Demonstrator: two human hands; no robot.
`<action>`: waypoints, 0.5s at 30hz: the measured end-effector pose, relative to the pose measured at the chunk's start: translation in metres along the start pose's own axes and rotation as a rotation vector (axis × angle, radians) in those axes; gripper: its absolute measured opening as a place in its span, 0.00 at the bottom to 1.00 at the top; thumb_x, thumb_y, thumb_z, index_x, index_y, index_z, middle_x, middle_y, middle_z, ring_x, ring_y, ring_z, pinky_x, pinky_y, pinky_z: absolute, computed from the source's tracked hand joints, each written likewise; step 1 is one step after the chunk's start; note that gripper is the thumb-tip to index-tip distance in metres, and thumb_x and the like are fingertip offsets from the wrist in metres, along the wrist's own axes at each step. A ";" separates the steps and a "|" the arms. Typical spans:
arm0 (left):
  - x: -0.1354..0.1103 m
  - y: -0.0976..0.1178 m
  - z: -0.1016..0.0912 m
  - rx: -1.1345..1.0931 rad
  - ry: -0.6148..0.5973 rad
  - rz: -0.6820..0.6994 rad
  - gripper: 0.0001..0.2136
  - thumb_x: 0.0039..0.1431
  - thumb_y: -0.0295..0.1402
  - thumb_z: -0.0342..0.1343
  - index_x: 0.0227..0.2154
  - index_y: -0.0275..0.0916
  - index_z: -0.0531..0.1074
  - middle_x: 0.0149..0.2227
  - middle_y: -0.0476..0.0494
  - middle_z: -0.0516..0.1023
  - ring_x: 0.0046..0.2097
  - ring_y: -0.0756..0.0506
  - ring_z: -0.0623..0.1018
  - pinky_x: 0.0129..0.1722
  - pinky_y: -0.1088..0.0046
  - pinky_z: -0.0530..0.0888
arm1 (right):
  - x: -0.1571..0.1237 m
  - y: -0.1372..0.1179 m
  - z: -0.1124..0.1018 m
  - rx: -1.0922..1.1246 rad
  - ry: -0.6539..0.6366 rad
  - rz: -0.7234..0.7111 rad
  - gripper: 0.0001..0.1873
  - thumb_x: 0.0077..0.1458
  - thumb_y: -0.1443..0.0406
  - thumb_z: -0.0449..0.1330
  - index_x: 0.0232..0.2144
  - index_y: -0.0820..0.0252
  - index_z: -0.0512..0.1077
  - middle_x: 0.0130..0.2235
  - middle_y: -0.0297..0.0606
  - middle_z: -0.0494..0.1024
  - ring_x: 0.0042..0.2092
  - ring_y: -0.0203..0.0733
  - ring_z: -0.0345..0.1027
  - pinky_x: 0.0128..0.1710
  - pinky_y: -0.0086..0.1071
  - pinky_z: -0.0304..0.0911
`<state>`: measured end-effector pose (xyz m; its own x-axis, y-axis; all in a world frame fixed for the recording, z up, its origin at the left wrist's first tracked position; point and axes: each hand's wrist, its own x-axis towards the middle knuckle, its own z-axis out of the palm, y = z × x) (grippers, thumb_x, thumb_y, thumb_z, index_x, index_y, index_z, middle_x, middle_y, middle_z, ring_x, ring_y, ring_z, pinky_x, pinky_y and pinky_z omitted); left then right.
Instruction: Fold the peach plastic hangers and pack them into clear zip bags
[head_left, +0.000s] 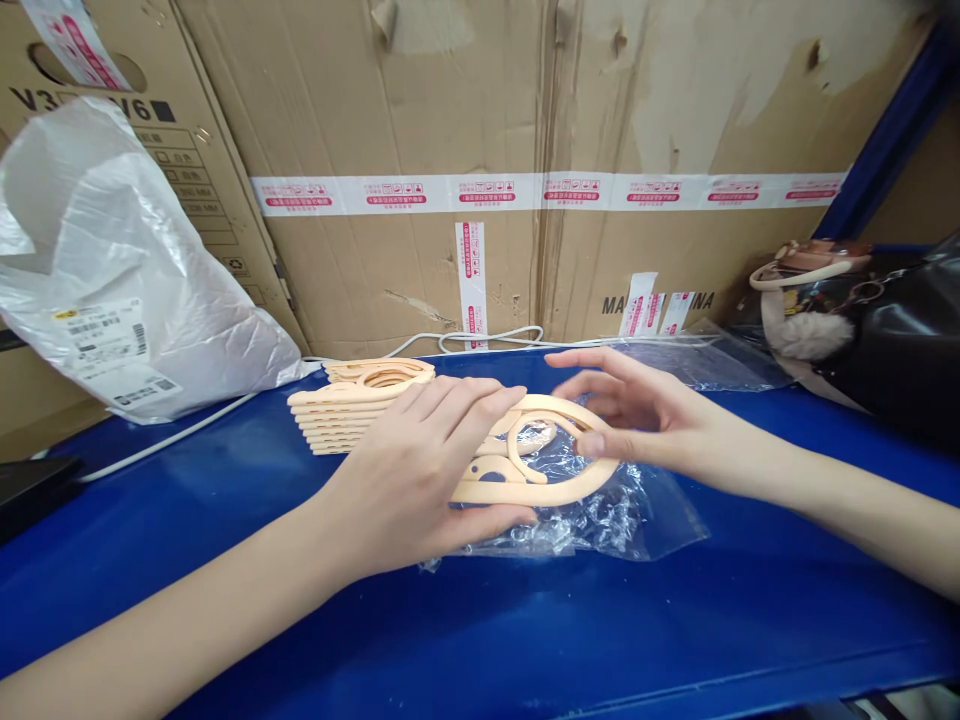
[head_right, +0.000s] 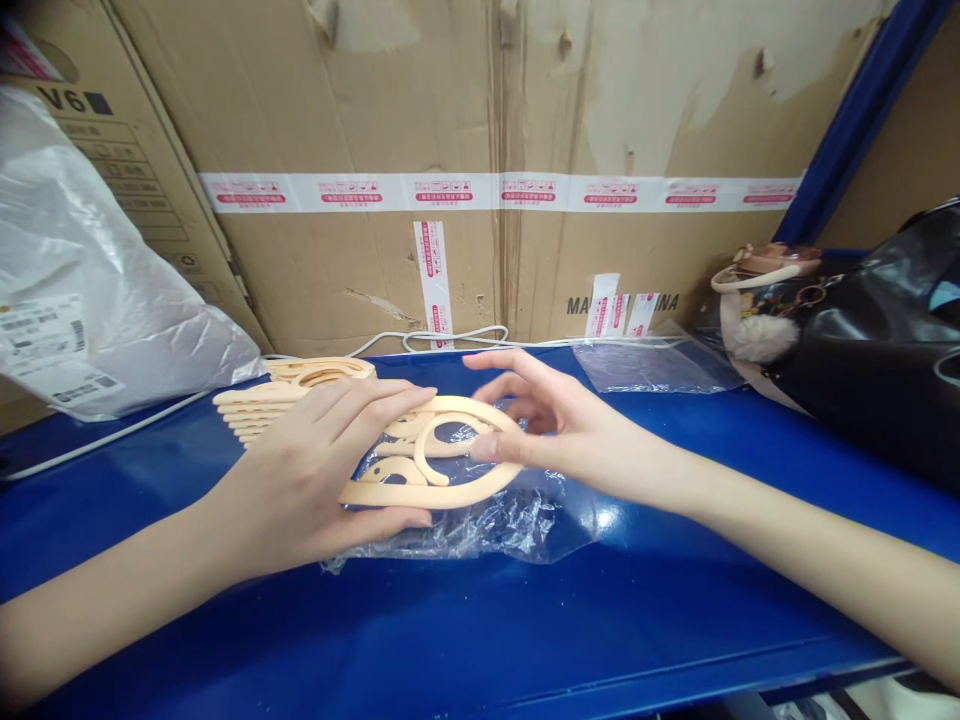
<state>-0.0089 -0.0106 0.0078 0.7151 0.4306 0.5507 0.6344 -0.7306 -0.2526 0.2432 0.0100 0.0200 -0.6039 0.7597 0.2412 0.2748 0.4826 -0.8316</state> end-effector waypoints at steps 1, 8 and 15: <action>0.000 0.002 0.000 -0.003 0.006 -0.009 0.32 0.59 0.52 0.54 0.57 0.32 0.58 0.53 0.32 0.71 0.53 0.34 0.71 0.54 0.56 0.66 | -0.002 -0.001 0.001 -0.092 -0.002 -0.058 0.39 0.50 0.58 0.67 0.61 0.48 0.56 0.55 0.41 0.70 0.49 0.45 0.69 0.43 0.36 0.69; -0.002 0.014 0.000 -0.177 -0.015 -0.150 0.34 0.59 0.53 0.53 0.60 0.37 0.53 0.56 0.35 0.68 0.56 0.35 0.70 0.54 0.56 0.68 | -0.009 -0.006 0.004 -0.474 0.010 -0.230 0.43 0.48 0.55 0.68 0.62 0.48 0.54 0.58 0.40 0.68 0.57 0.52 0.64 0.55 0.42 0.63; -0.001 0.004 -0.008 -0.350 -0.226 -0.272 0.27 0.65 0.45 0.47 0.64 0.45 0.50 0.65 0.41 0.59 0.63 0.36 0.63 0.59 0.54 0.65 | -0.012 -0.028 -0.069 -0.605 0.017 0.107 0.39 0.51 0.57 0.66 0.61 0.46 0.56 0.62 0.41 0.64 0.59 0.54 0.62 0.51 0.33 0.65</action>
<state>-0.0092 -0.0184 0.0127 0.6078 0.7061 0.3633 0.6980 -0.6932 0.1795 0.2942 0.0174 0.0743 -0.5390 0.8221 0.1836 0.7123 0.5612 -0.4215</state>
